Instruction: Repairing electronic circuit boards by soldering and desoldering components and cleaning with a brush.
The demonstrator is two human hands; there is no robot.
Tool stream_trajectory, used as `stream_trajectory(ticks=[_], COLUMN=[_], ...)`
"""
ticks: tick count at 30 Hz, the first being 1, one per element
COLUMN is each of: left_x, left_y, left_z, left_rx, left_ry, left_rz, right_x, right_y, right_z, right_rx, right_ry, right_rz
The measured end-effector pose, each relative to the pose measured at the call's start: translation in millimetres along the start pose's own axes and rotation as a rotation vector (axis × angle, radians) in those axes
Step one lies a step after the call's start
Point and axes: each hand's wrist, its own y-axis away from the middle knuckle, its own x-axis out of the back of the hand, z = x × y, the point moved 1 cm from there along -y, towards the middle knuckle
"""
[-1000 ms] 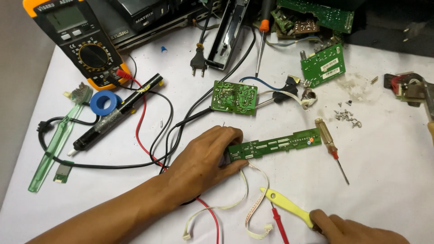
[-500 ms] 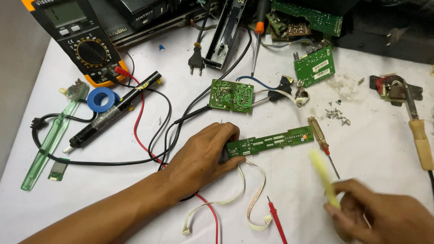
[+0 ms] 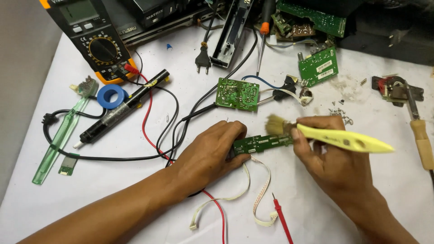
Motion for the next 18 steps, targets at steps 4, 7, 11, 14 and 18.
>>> stream_trajectory(ticks=[4,7,11,14,18], left_x=[7,3,5,5,2], left_y=[-1,-1,-2,-2,-2], left_z=[4,3,5,4,2], left_rx=[-0.071,-0.003,0.015,0.044,0.038], left_ry=[0.033,0.014,0.013,0.007,0.004], left_rz=[0.041,0.018,0.014,0.005,0.002], right_x=[-25,-20,-17,-10,-2], right_y=[13,12,21,12,14], right_z=[12,9,-6,-3,-11], right_rx=[-0.092,0.067,0.238,0.198,0.049], right_ry=[-0.269,0.18,-0.044,0.08,-0.142], right_rz=[-0.245,-0.02,0.126,0.09,0.043])
